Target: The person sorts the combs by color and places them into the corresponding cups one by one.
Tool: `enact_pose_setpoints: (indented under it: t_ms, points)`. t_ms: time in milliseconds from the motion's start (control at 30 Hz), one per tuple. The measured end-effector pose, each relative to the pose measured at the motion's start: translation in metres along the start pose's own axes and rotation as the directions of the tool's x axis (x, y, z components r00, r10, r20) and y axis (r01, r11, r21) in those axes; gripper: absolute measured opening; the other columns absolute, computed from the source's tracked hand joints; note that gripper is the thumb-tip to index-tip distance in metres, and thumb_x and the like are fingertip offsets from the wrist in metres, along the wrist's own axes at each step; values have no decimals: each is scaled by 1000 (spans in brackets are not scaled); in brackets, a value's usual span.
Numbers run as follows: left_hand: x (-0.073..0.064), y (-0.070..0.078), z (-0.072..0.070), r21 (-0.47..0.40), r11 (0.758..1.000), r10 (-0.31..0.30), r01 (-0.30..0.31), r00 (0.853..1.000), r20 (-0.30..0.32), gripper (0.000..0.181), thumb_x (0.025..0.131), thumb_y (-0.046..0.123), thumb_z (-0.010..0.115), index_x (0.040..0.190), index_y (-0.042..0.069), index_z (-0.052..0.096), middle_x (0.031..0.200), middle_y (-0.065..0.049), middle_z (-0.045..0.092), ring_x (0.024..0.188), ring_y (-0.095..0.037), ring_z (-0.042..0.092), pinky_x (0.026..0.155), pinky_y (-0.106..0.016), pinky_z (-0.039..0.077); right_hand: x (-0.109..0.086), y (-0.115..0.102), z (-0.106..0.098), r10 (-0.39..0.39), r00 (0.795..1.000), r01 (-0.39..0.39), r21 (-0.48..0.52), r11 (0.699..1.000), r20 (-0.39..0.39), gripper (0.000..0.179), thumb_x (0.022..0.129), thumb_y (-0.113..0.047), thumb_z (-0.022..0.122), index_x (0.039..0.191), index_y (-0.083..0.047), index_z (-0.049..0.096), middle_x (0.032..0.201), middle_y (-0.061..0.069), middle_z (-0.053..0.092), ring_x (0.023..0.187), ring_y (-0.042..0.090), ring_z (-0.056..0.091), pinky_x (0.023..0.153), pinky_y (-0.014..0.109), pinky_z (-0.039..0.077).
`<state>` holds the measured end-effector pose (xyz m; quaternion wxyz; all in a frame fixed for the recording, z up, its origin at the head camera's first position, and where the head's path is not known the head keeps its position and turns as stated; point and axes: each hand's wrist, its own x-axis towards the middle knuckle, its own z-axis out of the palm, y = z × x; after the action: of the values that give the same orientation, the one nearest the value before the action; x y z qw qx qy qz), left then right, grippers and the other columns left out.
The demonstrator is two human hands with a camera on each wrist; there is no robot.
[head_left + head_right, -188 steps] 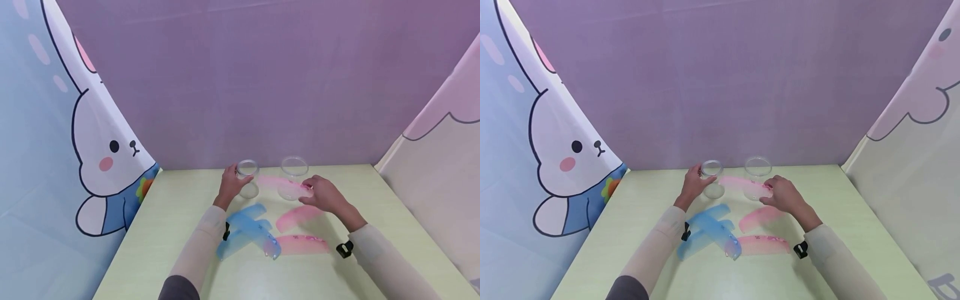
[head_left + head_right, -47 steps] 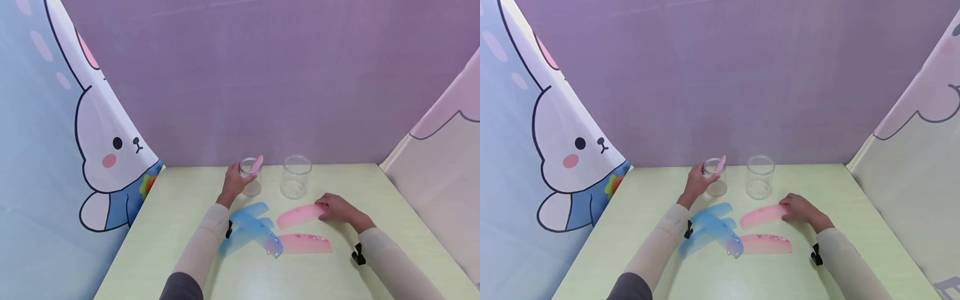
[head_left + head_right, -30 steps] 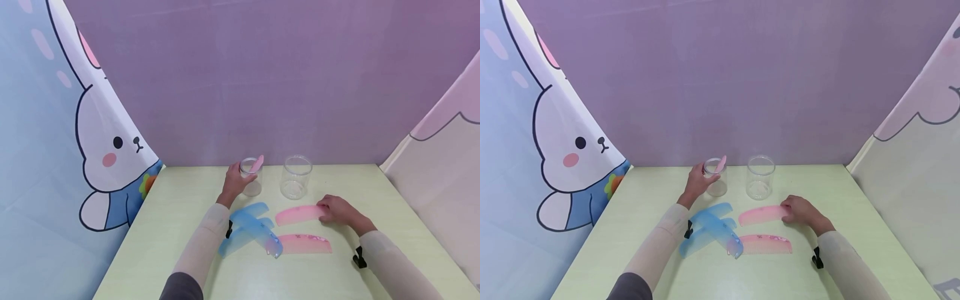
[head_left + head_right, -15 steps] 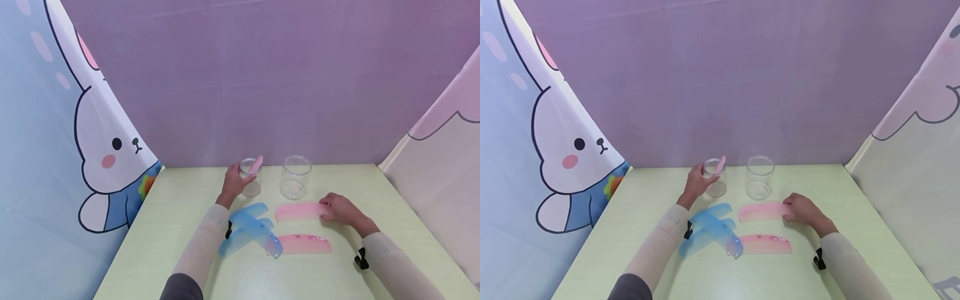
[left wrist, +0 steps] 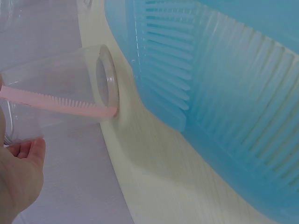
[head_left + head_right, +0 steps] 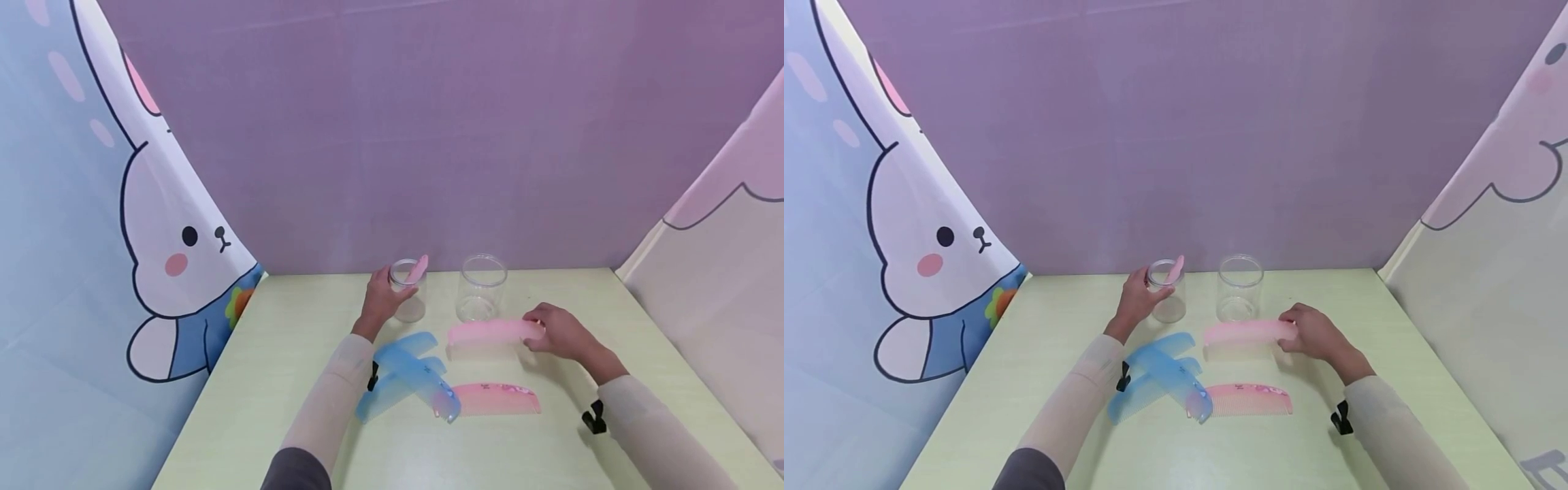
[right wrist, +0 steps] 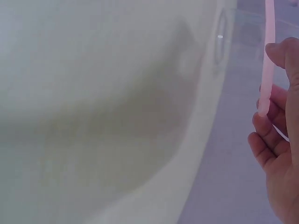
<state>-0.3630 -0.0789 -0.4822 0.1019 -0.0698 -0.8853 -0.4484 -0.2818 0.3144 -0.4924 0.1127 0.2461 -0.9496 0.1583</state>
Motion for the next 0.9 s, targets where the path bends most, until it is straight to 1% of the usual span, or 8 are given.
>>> enact_pose_setpoints:
  t_ms: [133,233,433,567,667,800,900]
  points:
    - [0,0,-1,3,1000,-3,3,1000,0,79,83,41,85,143,3,51,135,-18,58,125,-34,57,108,-51,47,5,-5,-10,-18,999,18,6,1000,-50,39,75,-28,84,103,-3,74,94,6,68,79,16,60,70,36,53]
    - [0,0,-2,-7,1000,-3,3,1000,0,80,82,40,85,144,3,50,135,-18,58,125,-34,56,109,-51,47,8,-7,-14,-32,996,33,12,999,-88,38,74,-26,84,102,-3,74,93,6,68,79,18,61,70,37,53]
    - [0,-2,0,-1,1000,-4,4,1000,1,79,82,41,85,143,2,51,134,-19,58,124,-35,57,107,-51,48,16,-12,-24,-41,991,43,13,999,-130,36,73,-25,84,101,-4,74,92,6,67,79,19,61,68,36,51]
    - [0,-3,1,4,1000,-2,2,1000,-1,78,82,41,84,142,2,51,133,-18,59,123,-34,57,107,-51,48,23,-17,-33,-25,989,28,21,999,-146,36,74,-25,83,101,-4,74,93,7,68,78,20,60,65,33,49]
    - [-1,-3,0,-1,1000,-2,2,1000,-1,78,83,41,84,142,1,51,133,-18,59,123,-34,57,107,-51,48,29,-21,-40,4,990,0,25,1000,-144,37,75,-26,82,103,-4,74,94,10,68,79,22,60,65,33,48]
    - [-1,-1,-1,-3,1000,-10,10,1000,8,79,83,41,84,143,2,50,135,-19,58,125,-34,56,109,-51,47,36,-24,-46,32,989,-33,-1,999,-144,39,76,-27,82,105,-3,74,96,11,68,82,24,61,70,39,50]
    - [0,-1,-1,3,1000,-16,16,1000,18,80,84,42,83,144,4,49,137,-17,57,127,-33,56,110,-51,47,41,-25,-51,35,987,-39,-18,999,-157,40,76,-28,82,106,-2,74,97,13,68,81,26,62,72,43,52]
